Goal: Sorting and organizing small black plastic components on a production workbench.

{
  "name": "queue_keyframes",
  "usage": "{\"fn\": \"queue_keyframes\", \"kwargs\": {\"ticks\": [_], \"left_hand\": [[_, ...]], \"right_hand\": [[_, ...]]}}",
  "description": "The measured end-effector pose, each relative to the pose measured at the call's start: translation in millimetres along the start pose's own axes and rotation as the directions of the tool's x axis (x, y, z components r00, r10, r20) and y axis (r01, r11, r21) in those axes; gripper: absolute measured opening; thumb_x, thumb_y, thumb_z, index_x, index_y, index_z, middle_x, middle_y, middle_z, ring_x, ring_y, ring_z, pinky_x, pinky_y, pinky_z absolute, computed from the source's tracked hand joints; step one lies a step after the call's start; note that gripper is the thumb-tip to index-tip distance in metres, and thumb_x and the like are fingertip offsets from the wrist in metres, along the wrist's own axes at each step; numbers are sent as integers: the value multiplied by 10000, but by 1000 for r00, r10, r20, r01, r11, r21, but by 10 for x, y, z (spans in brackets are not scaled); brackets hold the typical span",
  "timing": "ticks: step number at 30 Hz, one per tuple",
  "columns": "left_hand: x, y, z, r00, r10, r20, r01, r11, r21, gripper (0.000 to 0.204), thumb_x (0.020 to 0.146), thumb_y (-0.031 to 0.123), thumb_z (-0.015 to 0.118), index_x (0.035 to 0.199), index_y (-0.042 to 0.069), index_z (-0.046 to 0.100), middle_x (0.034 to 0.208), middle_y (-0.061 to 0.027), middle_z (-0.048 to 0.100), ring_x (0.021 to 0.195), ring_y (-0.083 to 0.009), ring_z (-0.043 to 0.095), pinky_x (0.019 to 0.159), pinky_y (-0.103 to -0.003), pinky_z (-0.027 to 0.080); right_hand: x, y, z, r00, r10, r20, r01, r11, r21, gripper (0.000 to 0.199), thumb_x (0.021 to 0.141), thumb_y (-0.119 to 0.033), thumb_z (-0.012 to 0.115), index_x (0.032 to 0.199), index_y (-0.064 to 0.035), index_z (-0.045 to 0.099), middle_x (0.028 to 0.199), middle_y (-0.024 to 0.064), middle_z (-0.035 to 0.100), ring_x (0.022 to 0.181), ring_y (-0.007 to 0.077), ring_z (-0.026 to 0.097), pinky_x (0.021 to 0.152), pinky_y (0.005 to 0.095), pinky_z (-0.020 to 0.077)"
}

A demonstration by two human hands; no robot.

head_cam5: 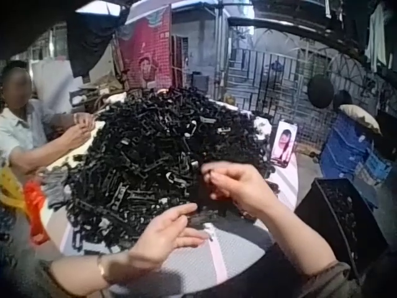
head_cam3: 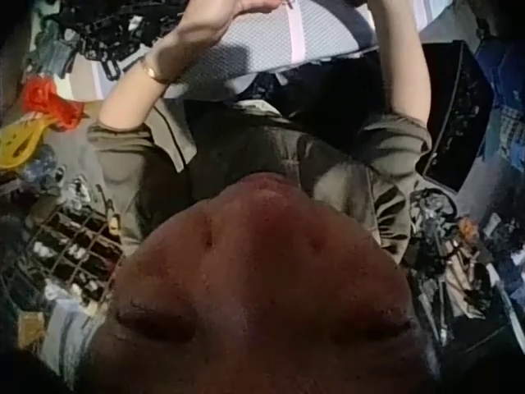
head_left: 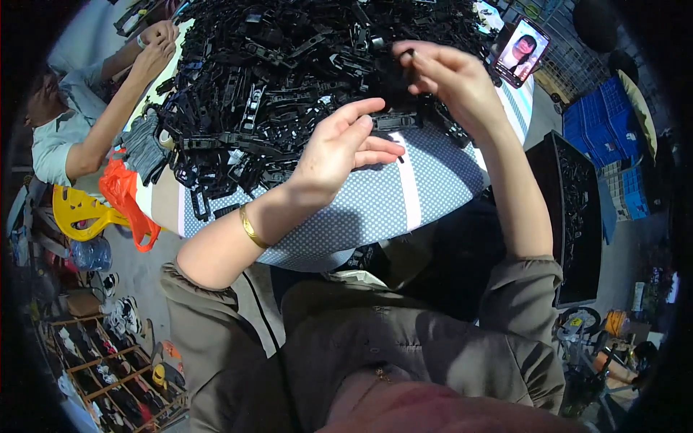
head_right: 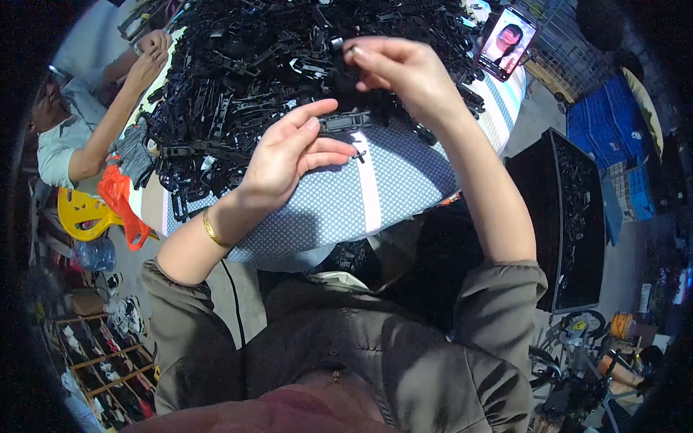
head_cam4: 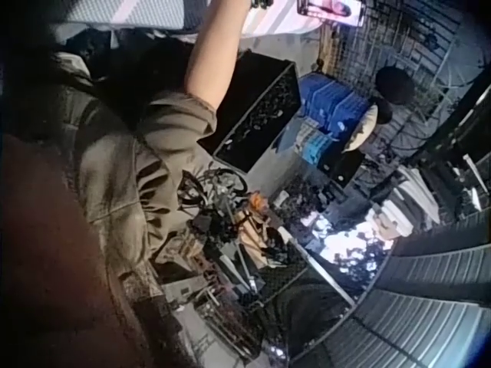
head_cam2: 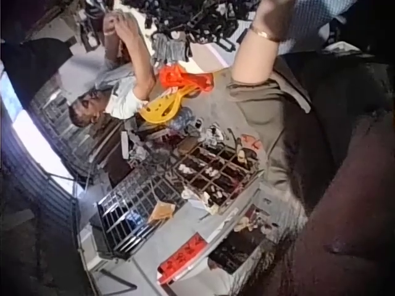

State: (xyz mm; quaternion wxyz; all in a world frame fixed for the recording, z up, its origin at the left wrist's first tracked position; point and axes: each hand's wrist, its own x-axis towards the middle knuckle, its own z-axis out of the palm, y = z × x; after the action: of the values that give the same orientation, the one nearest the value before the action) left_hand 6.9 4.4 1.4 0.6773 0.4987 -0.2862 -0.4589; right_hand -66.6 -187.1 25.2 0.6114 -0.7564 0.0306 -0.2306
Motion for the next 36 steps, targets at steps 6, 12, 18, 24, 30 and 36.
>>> {"fn": "queue_keyframes", "kwargs": {"ticks": [6, 12, 18, 24, 30, 36], "left_hand": [[10, -2, 7, 999, 42, -19, -43, 995, -93, 382, 965, 131, 298, 1276, -91, 289, 1093, -238, 520, 969, -274, 594, 863, -335, 505], [31, -38, -3, 997, 72, -40, -76, 990, -121, 399, 962, 138, 320, 1273, -110, 288, 1108, -228, 512, 989, -256, 574, 888, -338, 486], [14, -53, -12, 997, 76, 1, -75, 991, -114, 414, 959, 161, 345, 1276, -101, 302, 1110, -217, 517, 986, -248, 574, 896, -338, 479], [37, -82, -46, 994, 110, 8, -109, 987, -114, 421, 930, 129, 436, 1269, -94, 323, 1078, -195, 545, 939, -202, 589, 857, -294, 493], [8, 31, -37, 986, 150, -76, -151, 989, -3, 408, 875, 68, 541, 1227, -86, 402, 976, -147, 601, 837, -130, 610, 753, -220, 518], [-27, 48, -41, 981, 193, 12, -192, 962, 195, 427, 877, 64, 527, 1273, -35, 400, 1020, -102, 600, 895, -123, 588, 818, -240, 494]], "right_hand": [[-413, 93, 108, 987, 145, 67, -159, 933, 324, 193, 857, -113, 580, 994, 22, 600, 1025, 138, 608, 856, 167, 613, 765, 274, 509], [-489, 64, 128, 999, 40, 21, -44, 968, 245, 127, 846, -77, 582, 947, 1, 587, 1083, 170, 574, 914, 171, 608, 799, 301, 509], [-541, 63, 248, 998, -66, 7, 62, 970, 235, 92, 797, 52, 589, 882, 23, 571, 1139, 209, 530, 938, 224, 613, 838, 333, 513], [-548, 103, 219, 969, -240, 65, 243, 969, -47, 118, 766, 25, 637, 859, 23, 565, 1143, 191, 540, 903, 179, 601, 768, 275, 505], [-577, 49, 281, 959, -271, -85, 224, 906, -358, 330, 675, -61, 754, 880, -19, 500, 1114, 92, 480, 868, 111, 526, 690, 228, 474], [-557, -25, 207, 971, 205, 125, -197, 978, -74, 328, 793, -137, 661, 1085, -4, 596, 944, 65, 610, 813, 119, 588, 720, 248, 490]]}}
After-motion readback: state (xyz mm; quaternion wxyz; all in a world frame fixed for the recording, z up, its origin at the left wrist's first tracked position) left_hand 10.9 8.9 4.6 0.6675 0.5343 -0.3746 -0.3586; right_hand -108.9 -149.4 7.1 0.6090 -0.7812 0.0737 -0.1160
